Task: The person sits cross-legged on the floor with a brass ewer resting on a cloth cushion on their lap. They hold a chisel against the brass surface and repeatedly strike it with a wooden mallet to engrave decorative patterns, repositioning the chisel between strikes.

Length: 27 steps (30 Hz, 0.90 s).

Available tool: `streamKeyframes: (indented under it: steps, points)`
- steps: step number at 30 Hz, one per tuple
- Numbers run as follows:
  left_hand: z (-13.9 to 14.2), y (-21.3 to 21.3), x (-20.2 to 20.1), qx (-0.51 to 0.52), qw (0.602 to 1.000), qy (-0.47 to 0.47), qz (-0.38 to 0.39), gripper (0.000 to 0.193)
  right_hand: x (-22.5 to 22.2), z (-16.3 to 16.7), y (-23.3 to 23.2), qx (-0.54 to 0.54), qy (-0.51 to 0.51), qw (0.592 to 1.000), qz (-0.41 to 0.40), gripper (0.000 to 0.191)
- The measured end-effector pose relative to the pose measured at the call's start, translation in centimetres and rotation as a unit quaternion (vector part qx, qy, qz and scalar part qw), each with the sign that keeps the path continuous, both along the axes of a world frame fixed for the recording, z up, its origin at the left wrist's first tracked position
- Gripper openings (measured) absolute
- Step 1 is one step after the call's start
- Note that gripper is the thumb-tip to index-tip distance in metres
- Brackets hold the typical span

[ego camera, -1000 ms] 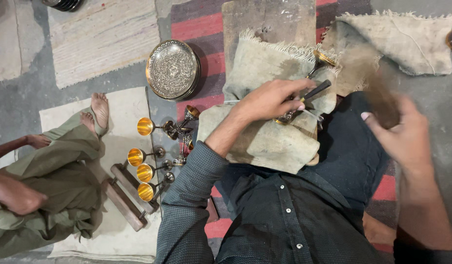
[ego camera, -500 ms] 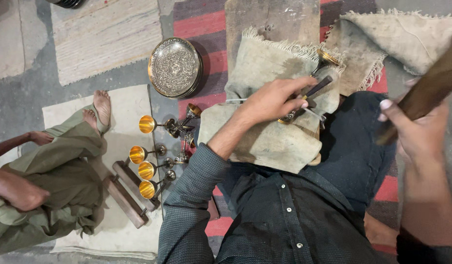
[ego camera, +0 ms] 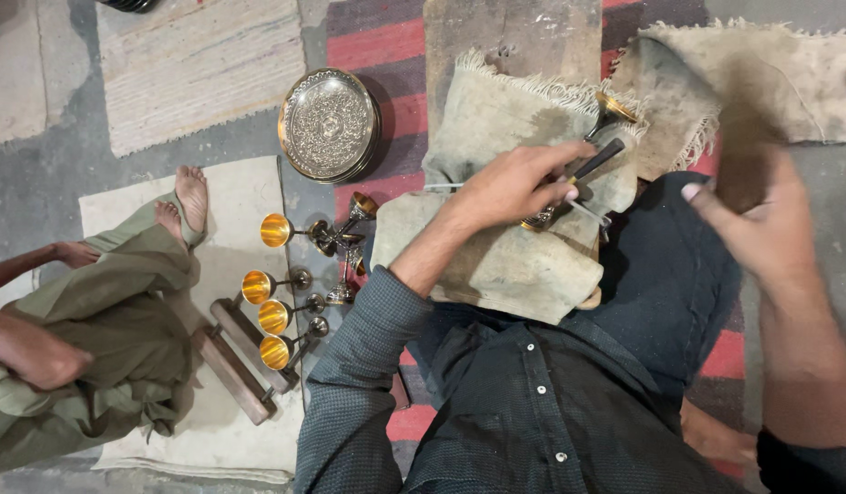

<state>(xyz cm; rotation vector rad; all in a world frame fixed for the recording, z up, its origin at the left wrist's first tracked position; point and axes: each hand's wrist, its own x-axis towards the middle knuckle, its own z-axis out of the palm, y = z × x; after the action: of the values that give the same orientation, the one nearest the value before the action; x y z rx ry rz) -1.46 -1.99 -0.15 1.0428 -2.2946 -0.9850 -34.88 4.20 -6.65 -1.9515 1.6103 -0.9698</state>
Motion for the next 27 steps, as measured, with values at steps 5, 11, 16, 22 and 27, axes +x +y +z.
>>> streamKeyframes:
  steps: [5,11,16,22,27]
  points:
    - [0.2,0.0,0.1,-0.002,1.0,0.016,-0.007,0.052,0.1,0.9,0.2,0.012,0.011,1.0,0.0,0.058]
    - [0.2,-0.2,0.1,0.009,1.0,0.003,-0.009,0.052,1.3,3.8,0.0,0.076,0.012,0.997,-0.009,0.049]
    - [0.1,-0.2,0.1,-0.006,1.0,0.008,-0.012,0.051,1.5,3.8,0.0,0.087,-0.116,0.988,-0.053,0.053]
    - [-0.1,-0.4,0.0,0.009,1.0,-0.003,-0.01,0.052,0.6,2.4,0.2,0.067,-0.027,0.997,-0.036,0.049]
    - [-0.3,-0.4,0.2,-0.004,0.999,0.025,-0.024,0.051,0.3,1.8,0.5,0.076,-0.036,0.996,-0.037,0.048]
